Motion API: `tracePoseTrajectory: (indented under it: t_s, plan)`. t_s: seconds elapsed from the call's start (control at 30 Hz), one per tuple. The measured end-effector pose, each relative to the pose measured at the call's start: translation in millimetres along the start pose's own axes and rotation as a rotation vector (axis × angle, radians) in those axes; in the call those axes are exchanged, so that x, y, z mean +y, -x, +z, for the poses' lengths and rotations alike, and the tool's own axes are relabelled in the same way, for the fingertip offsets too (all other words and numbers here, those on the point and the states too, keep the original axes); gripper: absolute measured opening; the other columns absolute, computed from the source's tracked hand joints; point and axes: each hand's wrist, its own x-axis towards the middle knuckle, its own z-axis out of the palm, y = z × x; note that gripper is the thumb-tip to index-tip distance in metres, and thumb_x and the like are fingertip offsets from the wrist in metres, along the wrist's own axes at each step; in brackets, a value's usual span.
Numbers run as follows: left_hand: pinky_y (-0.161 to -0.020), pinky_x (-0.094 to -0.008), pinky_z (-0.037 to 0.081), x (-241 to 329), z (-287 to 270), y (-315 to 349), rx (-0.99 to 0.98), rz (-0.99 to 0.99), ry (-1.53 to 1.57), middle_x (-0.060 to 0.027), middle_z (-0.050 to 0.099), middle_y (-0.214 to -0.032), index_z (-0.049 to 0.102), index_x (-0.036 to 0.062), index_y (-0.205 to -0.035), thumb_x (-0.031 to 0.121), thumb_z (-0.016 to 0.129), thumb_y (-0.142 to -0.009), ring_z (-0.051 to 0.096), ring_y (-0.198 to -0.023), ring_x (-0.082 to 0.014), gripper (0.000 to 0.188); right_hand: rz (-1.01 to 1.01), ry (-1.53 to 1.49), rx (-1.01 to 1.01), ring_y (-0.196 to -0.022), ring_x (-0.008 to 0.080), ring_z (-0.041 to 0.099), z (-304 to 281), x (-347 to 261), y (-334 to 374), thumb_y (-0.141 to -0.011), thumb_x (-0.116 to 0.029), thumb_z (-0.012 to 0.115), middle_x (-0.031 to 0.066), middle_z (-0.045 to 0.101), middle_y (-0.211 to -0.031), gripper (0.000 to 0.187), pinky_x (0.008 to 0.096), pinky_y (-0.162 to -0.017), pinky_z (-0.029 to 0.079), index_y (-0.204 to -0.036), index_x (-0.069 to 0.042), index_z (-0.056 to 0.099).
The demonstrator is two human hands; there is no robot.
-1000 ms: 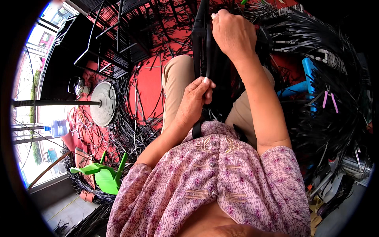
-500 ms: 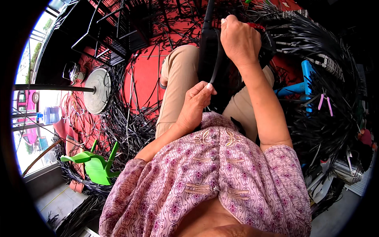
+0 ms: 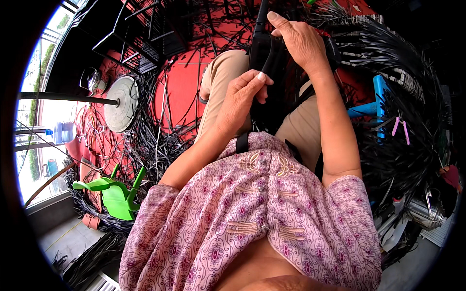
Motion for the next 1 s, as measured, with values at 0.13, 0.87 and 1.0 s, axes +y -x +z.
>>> tracePoseTrajectory:
  t_s: [0.13, 0.87, 1.0]
  plan:
    - [-0.077, -0.0244, 0.049, 8.5, 4.8, -23.7, -0.043, 0.003, -0.014, -0.0026, 0.065, -0.081, 0.070, -0.0005, -0.103, 0.028, 0.055, -0.107, 0.062, -0.077, -0.0105, 0.032, -0.096, -0.479, -0.132, -0.075, 0.0182, 0.070, 1.6, 22.2, -18.6, -0.090, -0.043, 0.076, 0.0067, 0.075, -0.080, 0.039, 0.0304, -0.072, 0.051, -0.088, -0.004, 0.079]
    - [-0.075, -0.0388, 0.050, 38.3, -11.4, -62.9, 0.244, 0.815, -1.127, -0.0079, 0.064, -0.094, 0.071, 0.0094, -0.106, 0.023, 0.077, -0.086, 0.063, -0.086, -0.0289, 0.025, 0.314, -0.633, -0.336, -0.065, 0.0103, 0.069, 20.7, 47.8, -78.5, -0.091, -0.021, 0.077, 0.0041, 0.072, -0.083, 0.017, 0.0231, -0.056, 0.049, -0.087, -0.006, 0.069]
    - [-0.091, -0.0393, 0.044, 50.4, -28.9, -85.2, 0.060, 0.997, -1.288, -0.0043, 0.059, -0.110, 0.073, 0.0137, -0.117, 0.029, 0.078, -0.085, 0.054, -0.103, -0.0260, 0.036, 0.449, -0.589, -0.493, -0.066, 0.0093, 0.069, 13.0, 32.3, -81.0, -0.092, -0.020, 0.076, 0.0022, 0.072, -0.081, 0.015, 0.0236, -0.056, 0.052, -0.091, -0.005, 0.071]
